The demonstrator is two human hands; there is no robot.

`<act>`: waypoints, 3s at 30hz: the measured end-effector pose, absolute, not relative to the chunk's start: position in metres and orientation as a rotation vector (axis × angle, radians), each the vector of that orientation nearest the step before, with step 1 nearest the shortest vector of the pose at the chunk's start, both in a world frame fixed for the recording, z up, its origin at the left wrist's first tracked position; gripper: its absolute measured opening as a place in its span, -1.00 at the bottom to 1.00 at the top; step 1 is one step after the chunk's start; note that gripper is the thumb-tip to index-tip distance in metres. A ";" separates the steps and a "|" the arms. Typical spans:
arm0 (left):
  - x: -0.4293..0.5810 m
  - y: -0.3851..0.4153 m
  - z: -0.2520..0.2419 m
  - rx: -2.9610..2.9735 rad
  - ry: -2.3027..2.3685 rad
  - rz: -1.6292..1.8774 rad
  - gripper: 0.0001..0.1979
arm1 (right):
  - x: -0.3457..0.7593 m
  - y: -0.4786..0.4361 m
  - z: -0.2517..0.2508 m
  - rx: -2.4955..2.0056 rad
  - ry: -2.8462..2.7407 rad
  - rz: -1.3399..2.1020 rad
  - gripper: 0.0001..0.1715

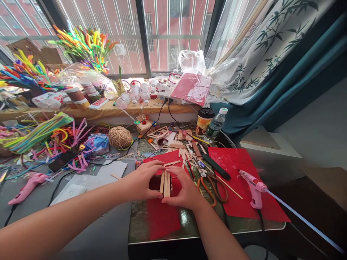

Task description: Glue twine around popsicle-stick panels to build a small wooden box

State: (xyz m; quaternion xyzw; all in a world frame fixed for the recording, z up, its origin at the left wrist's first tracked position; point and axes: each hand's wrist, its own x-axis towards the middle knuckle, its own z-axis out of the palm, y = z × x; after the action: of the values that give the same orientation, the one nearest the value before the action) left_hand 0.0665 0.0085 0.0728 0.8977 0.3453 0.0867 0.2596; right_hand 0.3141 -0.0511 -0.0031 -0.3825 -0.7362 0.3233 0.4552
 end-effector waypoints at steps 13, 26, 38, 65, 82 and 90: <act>0.071 -0.013 0.075 2.446 0.992 0.295 -0.02 | 0.316 -0.052 0.003 -0.925 -1.829 0.818 0.15; 0.068 -0.015 0.075 2.442 0.993 0.295 -0.03 | 0.320 -0.051 0.003 -0.932 -1.828 0.809 0.21; 0.066 -0.015 0.068 2.486 0.951 0.356 0.01 | 0.321 -0.051 0.006 -0.937 -1.830 0.855 0.27; 0.069 -0.016 0.068 2.478 0.964 0.351 -0.03 | 0.320 -0.054 0.005 -0.985 -1.852 0.829 0.11; 0.074 -0.013 0.077 2.479 0.946 0.314 0.00 | 0.321 -0.052 0.003 -0.964 -1.864 0.849 0.22; 0.072 -0.015 0.079 2.523 0.951 0.335 -0.05 | 0.322 -0.052 0.005 -0.950 -1.875 0.843 0.23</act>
State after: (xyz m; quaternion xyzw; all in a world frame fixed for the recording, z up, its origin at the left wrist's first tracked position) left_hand 0.0717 -0.0150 0.0791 0.9077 0.3422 0.1206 0.2106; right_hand 0.3220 -0.0518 0.0051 -0.3798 -0.7495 0.3371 0.4247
